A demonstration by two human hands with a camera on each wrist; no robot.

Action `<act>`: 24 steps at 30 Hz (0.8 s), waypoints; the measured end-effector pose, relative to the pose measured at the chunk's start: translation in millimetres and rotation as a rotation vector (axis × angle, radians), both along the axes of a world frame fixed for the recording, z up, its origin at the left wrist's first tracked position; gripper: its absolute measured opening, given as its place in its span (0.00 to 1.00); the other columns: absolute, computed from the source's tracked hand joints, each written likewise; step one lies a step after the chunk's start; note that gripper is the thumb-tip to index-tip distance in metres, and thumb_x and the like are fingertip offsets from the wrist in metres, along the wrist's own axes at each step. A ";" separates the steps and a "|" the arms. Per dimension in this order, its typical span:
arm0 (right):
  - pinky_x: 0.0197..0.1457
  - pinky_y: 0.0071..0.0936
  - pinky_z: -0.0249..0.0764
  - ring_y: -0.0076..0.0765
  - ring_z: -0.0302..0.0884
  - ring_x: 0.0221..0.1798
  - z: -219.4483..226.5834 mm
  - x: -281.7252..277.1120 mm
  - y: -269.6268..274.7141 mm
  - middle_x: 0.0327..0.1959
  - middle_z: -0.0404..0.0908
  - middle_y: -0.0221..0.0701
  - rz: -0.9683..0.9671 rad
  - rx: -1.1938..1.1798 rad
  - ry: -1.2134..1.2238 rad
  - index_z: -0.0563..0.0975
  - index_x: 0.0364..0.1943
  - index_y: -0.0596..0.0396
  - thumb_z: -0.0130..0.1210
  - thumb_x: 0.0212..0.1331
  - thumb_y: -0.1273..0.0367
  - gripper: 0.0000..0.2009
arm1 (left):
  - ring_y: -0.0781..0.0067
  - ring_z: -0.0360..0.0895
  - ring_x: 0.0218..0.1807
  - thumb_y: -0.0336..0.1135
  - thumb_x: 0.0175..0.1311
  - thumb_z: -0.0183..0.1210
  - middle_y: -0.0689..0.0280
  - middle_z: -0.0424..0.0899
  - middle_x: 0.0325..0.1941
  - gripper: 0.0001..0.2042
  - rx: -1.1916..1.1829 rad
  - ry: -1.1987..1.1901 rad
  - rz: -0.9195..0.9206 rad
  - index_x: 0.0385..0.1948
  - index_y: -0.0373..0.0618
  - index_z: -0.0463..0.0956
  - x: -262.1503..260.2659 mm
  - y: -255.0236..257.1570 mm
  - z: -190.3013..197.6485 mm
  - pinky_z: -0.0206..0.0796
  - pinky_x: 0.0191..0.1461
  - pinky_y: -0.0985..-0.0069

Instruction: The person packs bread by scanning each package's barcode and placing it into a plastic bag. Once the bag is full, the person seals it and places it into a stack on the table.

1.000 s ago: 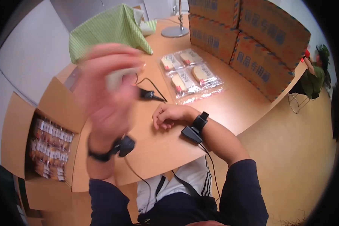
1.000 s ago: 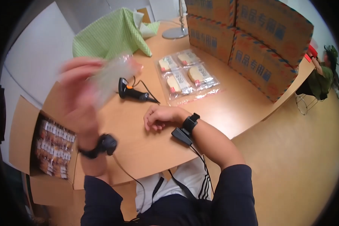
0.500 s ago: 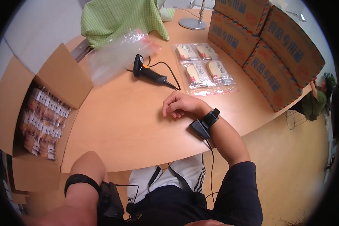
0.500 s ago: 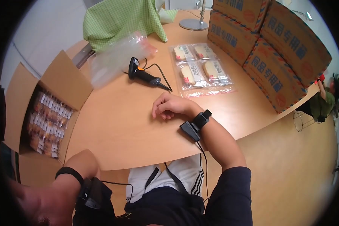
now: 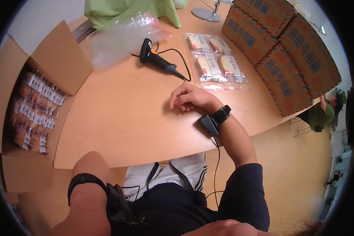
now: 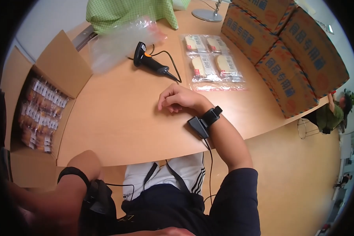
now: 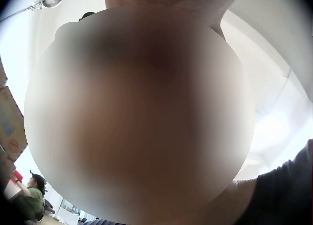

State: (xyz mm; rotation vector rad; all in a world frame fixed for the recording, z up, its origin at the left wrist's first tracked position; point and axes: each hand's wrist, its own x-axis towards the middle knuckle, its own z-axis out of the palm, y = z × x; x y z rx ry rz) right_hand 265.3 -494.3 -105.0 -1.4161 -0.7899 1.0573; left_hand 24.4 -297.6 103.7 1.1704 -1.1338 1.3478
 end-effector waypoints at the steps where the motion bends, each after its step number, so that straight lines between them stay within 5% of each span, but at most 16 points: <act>1: 0.19 0.15 0.60 0.17 0.69 0.16 -0.9 -0.8 0.8 0.15 0.75 0.26 -0.002 -0.008 -0.002 0.83 0.32 0.63 0.53 0.55 0.72 0.09 | 0.59 0.65 0.65 0.24 0.58 0.56 0.55 0.74 0.58 0.10 -0.008 0.001 -0.002 0.40 0.37 0.80 -10.0 2.7 -0.4 0.57 0.68 0.62; 24: 0.17 0.16 0.57 0.16 0.66 0.15 3.2 -2.2 -0.3 0.15 0.73 0.26 -0.016 -0.014 -0.006 0.83 0.33 0.65 0.53 0.55 0.74 0.09 | 0.57 0.67 0.62 0.27 0.59 0.55 0.53 0.74 0.56 0.09 -0.033 0.108 0.014 0.40 0.37 0.80 -24.4 22.4 -22.8 0.58 0.67 0.60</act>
